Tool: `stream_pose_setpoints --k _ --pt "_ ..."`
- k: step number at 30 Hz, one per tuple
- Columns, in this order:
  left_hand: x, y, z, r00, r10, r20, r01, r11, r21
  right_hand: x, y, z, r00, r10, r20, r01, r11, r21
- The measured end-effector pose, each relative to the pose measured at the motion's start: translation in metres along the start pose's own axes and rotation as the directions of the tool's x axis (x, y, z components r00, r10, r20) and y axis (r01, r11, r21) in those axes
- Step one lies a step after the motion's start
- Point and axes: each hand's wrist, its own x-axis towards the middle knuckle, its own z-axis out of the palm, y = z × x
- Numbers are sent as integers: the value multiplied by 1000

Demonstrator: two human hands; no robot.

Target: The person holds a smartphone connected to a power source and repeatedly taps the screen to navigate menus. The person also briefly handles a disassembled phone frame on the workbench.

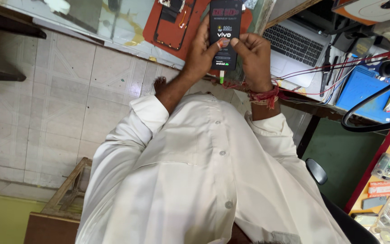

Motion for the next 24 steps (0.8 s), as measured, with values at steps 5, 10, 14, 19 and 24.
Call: stream_pose_setpoints --k 5,10,14,19,24 --pt "-2 15 -3 987 -108 -120 101 993 -62 2 2 1 997 76 18 -77 995 66" --pt "2 17 -2 965 -177 -192 191 980 53 9 10 3 999 42 18 -44 995 89" --pt "3 16 -2 959 -193 -207 214 973 87 9 20 3 1000 22 -8 -21 996 90" --pt "5 21 1 968 -168 -185 185 979 83 6 32 5 997 -54 -56 59 994 94" --pt "2 25 0 967 -181 -177 201 974 103 5 48 3 991 -108 -75 116 987 115"
